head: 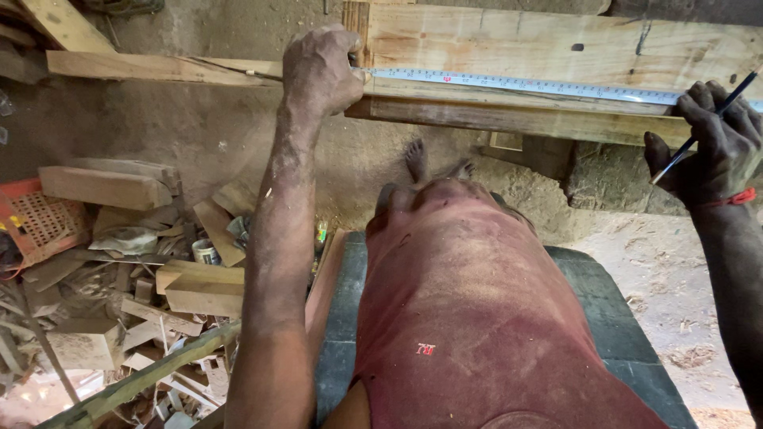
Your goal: The person measures a wooden beam using a tape measure and marks the measurements with a pencil, then aligns a square tool against the wood edges at several points.
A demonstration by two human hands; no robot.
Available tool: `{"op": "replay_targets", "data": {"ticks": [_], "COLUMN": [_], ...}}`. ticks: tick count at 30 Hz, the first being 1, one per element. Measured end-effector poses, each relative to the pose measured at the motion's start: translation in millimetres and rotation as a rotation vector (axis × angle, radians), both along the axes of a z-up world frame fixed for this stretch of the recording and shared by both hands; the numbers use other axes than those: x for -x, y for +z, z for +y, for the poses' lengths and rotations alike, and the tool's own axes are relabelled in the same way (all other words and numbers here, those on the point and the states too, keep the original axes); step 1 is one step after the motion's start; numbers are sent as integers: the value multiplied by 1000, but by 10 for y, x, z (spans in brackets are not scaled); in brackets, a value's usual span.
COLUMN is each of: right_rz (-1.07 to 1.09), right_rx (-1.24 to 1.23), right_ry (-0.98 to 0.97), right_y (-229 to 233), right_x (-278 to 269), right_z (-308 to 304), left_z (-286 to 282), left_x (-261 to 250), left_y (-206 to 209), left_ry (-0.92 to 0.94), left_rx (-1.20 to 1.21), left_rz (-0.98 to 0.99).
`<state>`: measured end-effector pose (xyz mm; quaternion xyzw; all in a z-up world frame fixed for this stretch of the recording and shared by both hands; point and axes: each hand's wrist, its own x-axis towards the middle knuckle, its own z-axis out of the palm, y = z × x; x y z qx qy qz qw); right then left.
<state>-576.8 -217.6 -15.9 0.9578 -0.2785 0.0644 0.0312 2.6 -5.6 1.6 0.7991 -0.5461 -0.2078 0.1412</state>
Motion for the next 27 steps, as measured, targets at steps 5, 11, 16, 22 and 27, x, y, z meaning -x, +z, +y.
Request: {"op": "replay_targets", "data": {"ticks": [5, 11, 16, 22, 27], "right_rz": [-15, -24, -6, -11, 49], "right_rx": [-22, -63, -23, -30, 12], "right_ry": [-7, -8, -12, -27, -21], "right_y": [3, -38, -40, -145, -206], "right_x": [11, 67, 65, 151, 239], "right_z": [10, -15, -2, -25, -66], "left_z": [-4, -9, -7, -31, -27], "left_x": [-4, -19, -18, 5, -3], "left_y": [-7, -54, -76, 5, 9], "left_ry": [-18, -10, 4, 7, 16], "left_rx": [17, 11, -20, 8, -18], "left_rz": [-30, -19, -16, -37, -14]}}
